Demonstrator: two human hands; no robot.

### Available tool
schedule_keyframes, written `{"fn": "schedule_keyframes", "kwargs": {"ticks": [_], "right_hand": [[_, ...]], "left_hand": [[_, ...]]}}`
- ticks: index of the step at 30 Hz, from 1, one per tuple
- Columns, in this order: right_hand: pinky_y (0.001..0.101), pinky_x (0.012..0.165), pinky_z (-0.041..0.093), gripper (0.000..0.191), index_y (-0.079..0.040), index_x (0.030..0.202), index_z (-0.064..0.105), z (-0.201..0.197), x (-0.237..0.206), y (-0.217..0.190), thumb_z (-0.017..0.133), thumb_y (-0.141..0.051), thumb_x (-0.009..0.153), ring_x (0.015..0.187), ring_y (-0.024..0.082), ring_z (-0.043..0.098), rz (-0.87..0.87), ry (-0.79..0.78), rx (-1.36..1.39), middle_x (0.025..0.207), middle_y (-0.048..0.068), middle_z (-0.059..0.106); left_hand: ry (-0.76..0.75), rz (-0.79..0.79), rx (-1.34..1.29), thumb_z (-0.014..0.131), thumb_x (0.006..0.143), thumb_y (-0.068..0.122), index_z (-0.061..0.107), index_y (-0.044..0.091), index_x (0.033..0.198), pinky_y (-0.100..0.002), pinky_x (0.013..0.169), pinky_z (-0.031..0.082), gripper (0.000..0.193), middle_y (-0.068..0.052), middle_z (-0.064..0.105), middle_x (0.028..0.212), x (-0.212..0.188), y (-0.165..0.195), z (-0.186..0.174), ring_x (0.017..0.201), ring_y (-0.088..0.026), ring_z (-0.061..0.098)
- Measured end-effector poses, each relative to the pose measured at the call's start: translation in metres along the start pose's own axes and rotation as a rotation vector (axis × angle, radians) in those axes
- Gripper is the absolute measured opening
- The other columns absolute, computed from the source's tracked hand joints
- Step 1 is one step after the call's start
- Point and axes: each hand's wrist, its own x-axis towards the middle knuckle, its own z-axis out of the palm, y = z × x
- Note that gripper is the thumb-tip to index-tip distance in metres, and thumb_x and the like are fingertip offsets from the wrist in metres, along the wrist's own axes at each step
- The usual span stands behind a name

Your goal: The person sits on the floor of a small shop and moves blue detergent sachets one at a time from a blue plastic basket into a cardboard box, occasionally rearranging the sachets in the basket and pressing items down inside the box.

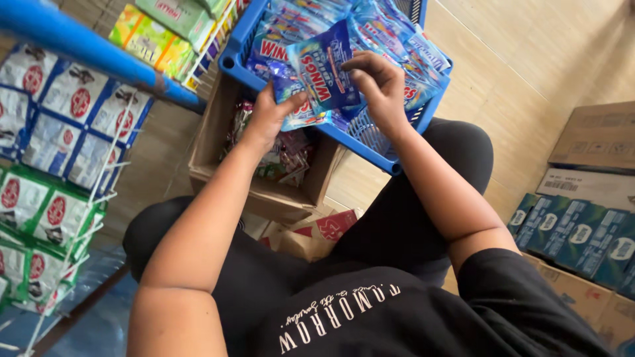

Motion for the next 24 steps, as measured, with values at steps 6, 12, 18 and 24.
{"fn": "schedule_keyframes", "kwargs": {"ticks": [6,12,18,24], "right_hand": [[0.0305,0.092,0.058,0.055,-0.005,0.132,0.047,-0.002,0.011,-0.007,0.076,0.008,0.087,0.104,0.014,0.069,0.225,-0.009,0.299,0.112,0.011,0.069],[0.0320,0.108,0.052,0.059,0.006,0.143,0.057,-0.006,0.019,-0.011,0.082,0.006,0.089,0.122,0.014,0.062,0.287,-0.245,0.143,0.132,0.008,0.063],[0.0271,0.102,0.049,0.068,0.000,0.138,0.053,0.000,0.021,-0.012,0.084,-0.001,0.077,0.117,0.010,0.060,0.201,-0.159,0.137,0.129,0.004,0.062],[0.0295,0.082,0.053,0.039,0.006,0.113,0.070,-0.010,0.019,0.000,0.085,-0.014,0.082,0.090,0.013,0.064,0.470,-0.139,-0.062,0.095,0.003,0.071]], "left_hand": [[-0.021,-0.044,-0.155,0.081,0.089,0.012,0.060,0.004,0.130,-0.034,0.097,0.057,0.048,-0.006,0.072,0.119,-0.001,-0.003,0.000,0.107,-0.017,0.069],[0.058,-0.030,-0.165,0.080,0.090,0.012,0.060,0.004,0.132,-0.034,0.096,0.055,0.047,-0.005,0.071,0.120,0.009,-0.002,-0.008,0.107,-0.016,0.068],[0.047,-0.010,-0.265,0.078,0.091,0.012,0.060,0.005,0.133,-0.035,0.097,0.054,0.046,-0.005,0.070,0.122,0.011,0.008,-0.009,0.110,-0.017,0.067],[0.007,-0.017,-0.291,0.077,0.092,0.010,0.061,0.006,0.131,-0.036,0.100,0.053,0.043,-0.005,0.069,0.123,0.005,0.006,-0.004,0.113,-0.018,0.066]]}}
